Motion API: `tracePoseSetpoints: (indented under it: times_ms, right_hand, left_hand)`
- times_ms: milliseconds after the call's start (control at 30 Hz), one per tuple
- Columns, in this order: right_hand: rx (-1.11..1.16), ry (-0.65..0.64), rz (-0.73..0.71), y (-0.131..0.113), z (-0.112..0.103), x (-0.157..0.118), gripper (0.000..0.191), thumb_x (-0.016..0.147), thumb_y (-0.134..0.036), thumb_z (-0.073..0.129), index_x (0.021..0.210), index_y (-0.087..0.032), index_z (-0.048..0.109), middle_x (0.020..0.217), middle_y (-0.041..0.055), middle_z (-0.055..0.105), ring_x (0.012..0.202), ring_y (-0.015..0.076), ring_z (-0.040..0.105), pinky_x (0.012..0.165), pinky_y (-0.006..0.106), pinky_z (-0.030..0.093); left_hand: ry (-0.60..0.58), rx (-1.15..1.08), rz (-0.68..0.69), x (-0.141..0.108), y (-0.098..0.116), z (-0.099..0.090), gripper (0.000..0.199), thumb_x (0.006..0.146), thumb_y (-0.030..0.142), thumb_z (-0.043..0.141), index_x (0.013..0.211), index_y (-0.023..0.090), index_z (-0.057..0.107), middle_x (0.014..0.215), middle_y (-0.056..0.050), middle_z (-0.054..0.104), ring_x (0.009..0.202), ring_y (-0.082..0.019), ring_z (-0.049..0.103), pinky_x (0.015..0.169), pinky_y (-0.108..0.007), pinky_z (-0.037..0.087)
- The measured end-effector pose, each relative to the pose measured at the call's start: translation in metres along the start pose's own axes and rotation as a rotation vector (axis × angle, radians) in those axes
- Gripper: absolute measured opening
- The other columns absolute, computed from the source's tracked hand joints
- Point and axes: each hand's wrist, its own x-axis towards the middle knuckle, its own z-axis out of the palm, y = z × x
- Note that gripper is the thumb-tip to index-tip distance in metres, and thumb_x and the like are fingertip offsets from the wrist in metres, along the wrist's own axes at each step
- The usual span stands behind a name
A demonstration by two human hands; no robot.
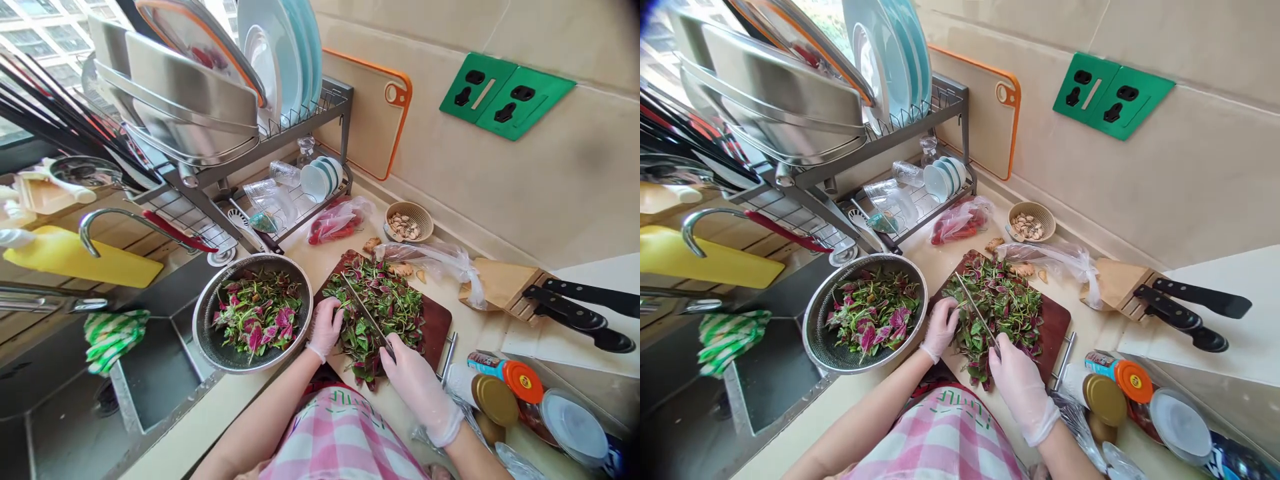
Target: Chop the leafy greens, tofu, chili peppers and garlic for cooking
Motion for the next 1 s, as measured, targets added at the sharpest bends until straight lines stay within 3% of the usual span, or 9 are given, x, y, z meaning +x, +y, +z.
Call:
tracePoseSetpoints:
  times_ms: [200, 400, 500, 600, 667, 767, 867, 1000]
  right_hand:
    - [-0.158, -0.109, 0.062, -0.007, 0.015, 0.021, 0.013, 0.089, -0.020, 0.041, 0.091, -0.017, 0.053, 0.070, 0.0070, 0.068, 0.063, 0.0184, 0.066, 0.047, 0.024, 0.029]
    - [-0.110, -0.058, 0.114, -0.001, 0.047, 0.033, 0.018, 0.091, -0.022, 0.038, 0.096, -0.015, 0.053, 0.073, 0.0069, 0.069, 0.060, 0.0157, 0.065, 0.047, 0.023, 0.031]
    - [-0.037, -0.026, 0.075, 0.008, 0.051, 0.033, 0.022, 0.090, -0.025, 0.036, 0.099, -0.015, 0.054, 0.076, 0.0067, 0.069, 0.064, 0.0168, 0.065, 0.052, 0.023, 0.037]
    - [0.045, 0.012, 0.028, 0.014, 0.044, 0.030, 0.025, 0.089, -0.027, 0.036, 0.100, -0.016, 0.056, 0.083, 0.0075, 0.070, 0.072, 0.0177, 0.066, 0.058, 0.024, 0.042]
    - [0.058, 0.058, 0.010, 0.016, 0.035, 0.025, 0.026, 0.088, -0.029, 0.037, 0.100, -0.017, 0.057, 0.084, 0.0077, 0.070, 0.072, 0.0182, 0.067, 0.058, 0.024, 0.043]
    - [0.027, 0.137, -0.033, 0.013, 0.018, 0.015, 0.025, 0.087, -0.030, 0.037, 0.095, -0.019, 0.058, 0.080, 0.0074, 0.071, 0.064, 0.0192, 0.066, 0.055, 0.026, 0.043]
    - [0.000, 0.136, -0.102, 0.001, 0.002, 0.013, 0.022, 0.086, -0.029, 0.039, 0.092, -0.019, 0.058, 0.078, 0.0065, 0.070, 0.062, 0.0189, 0.066, 0.053, 0.025, 0.042]
    - [-0.063, 0.044, -0.119, -0.019, -0.003, 0.027, 0.019, 0.088, -0.026, 0.039, 0.093, -0.019, 0.056, 0.074, 0.0046, 0.069, 0.062, 0.0164, 0.064, 0.053, 0.024, 0.037]
  left_hand:
    - [-0.069, 0.193, 0.049, 0.004, -0.008, 0.011, 0.025, 0.083, 0.014, 0.043, 0.095, 0.025, 0.062, 0.105, -0.003, 0.061, 0.102, -0.019, 0.051, 0.093, -0.035, 0.037]
    - [-0.164, 0.224, 0.011, 0.006, -0.007, 0.013, 0.028, 0.077, 0.010, 0.047, 0.094, 0.026, 0.063, 0.105, -0.004, 0.060, 0.105, -0.022, 0.050, 0.094, -0.040, 0.036]
    - [-0.064, 0.139, 0.036, -0.001, -0.008, 0.004, 0.027, 0.083, 0.022, 0.048, 0.109, 0.024, 0.055, 0.119, -0.006, 0.054, 0.115, -0.022, 0.046, 0.099, -0.041, 0.035]
    - [0.059, 0.142, 0.062, -0.020, -0.014, -0.010, 0.053, 0.082, 0.036, 0.054, 0.129, 0.019, 0.038, 0.136, -0.012, 0.040, 0.128, -0.025, 0.034, 0.106, -0.045, 0.028]
    - [0.066, 0.196, 0.069, -0.034, -0.019, -0.017, 0.059, 0.080, 0.038, 0.056, 0.131, 0.018, 0.034, 0.138, -0.013, 0.038, 0.130, -0.027, 0.031, 0.108, -0.046, 0.025]
    - [0.010, 0.288, 0.029, -0.047, -0.023, -0.020, 0.041, 0.083, 0.034, 0.052, 0.121, 0.021, 0.046, 0.125, -0.010, 0.050, 0.119, -0.027, 0.042, 0.103, -0.046, 0.031]
    - [-0.040, 0.347, -0.003, -0.045, -0.022, -0.019, 0.021, 0.087, 0.030, 0.044, 0.100, 0.023, 0.059, 0.098, -0.005, 0.060, 0.096, -0.022, 0.052, 0.093, -0.041, 0.038]
    - [-0.037, 0.295, -0.003, -0.032, -0.015, -0.020, 0.024, 0.088, 0.026, 0.040, 0.083, 0.021, 0.062, 0.076, -0.001, 0.057, 0.079, -0.016, 0.052, 0.085, -0.032, 0.039]
